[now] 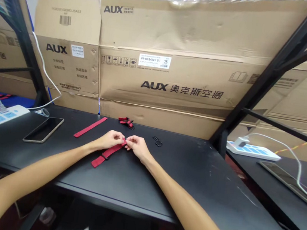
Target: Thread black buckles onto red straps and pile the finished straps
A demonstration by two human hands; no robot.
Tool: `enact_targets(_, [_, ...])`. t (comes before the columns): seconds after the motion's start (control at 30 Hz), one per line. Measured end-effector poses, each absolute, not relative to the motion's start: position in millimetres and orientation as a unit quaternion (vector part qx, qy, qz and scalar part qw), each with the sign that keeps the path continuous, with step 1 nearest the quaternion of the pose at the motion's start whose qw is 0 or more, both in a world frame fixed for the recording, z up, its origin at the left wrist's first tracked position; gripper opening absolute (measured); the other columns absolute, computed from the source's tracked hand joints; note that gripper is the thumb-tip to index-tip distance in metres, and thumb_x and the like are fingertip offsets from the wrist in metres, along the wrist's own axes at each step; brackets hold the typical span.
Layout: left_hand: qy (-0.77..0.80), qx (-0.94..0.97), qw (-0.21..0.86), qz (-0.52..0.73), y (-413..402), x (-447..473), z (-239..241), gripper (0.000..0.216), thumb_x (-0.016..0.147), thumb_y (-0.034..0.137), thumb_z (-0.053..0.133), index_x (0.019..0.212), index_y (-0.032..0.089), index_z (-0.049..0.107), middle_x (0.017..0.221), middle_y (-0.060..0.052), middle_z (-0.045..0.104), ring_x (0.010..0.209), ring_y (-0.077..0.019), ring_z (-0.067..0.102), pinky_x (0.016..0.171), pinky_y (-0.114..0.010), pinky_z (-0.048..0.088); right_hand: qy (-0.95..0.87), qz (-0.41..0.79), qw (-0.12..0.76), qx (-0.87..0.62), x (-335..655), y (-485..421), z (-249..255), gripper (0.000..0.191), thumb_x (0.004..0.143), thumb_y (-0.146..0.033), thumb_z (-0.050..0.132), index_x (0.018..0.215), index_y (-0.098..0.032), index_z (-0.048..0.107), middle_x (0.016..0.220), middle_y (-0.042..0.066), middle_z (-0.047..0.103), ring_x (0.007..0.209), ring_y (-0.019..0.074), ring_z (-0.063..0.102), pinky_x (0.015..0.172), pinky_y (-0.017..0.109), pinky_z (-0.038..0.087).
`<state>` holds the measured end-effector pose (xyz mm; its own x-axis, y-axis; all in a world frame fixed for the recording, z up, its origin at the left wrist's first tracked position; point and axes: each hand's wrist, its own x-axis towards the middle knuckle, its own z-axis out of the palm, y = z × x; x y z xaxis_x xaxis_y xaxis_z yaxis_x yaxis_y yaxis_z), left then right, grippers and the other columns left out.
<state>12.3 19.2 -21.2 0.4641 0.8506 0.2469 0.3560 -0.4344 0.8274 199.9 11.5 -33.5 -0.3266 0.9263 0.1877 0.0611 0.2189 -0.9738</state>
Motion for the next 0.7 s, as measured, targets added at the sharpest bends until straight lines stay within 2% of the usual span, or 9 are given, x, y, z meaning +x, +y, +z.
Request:
enact_targets(0.13, [0.381,0.771,0.366,0.356,19.3,13.0,-23.8,0.020,0.072,0.032,0.057,0.067,0.013,0.060,0.066,0.000,0.062,0.058,-0.0104,0.052,0.058,-0.021,0.040,-0.652,0.505,0.432,-0.365,201.9,13.7,-34.8,0.031,0.067,-0.042,0.072,0.080,-0.015,0.063,0.066,0.003,0.065,0.060,0.0147,0.060,0.059,0.028,0.047])
enact_targets(0.33, [0.342,0.755,0.417,0.373,21.3,12.2,-27.0,0.014,0.068,0.020,0.056,0.059,0.014,0.048,0.085,-0.005,0.068,0.069,-0.0120,0.059,0.065,-0.022,0.045,-0.666,0.530,0.402,-0.337,204.1,13.4,-34.7,0.031,0.073,-0.041,0.068,0.086,-0.015,0.062,0.072,0.004,0.067,0.061,0.0128,0.059,0.064,0.028,0.048])
enact_targets(0.7, [0.320,0.757,0.418,0.387,17.7,10.9,-24.8,0.020,0.075,0.032,0.061,0.074,0.013,0.055,0.082,-0.004,0.066,0.074,-0.0140,0.061,0.070,-0.025,0.047,-0.651,0.556,0.401,-0.324,205.0,12.5,-34.0,0.033,0.072,-0.041,0.069,0.089,-0.014,0.061,0.069,0.005,0.068,0.061,0.0142,0.062,0.062,0.029,0.049])
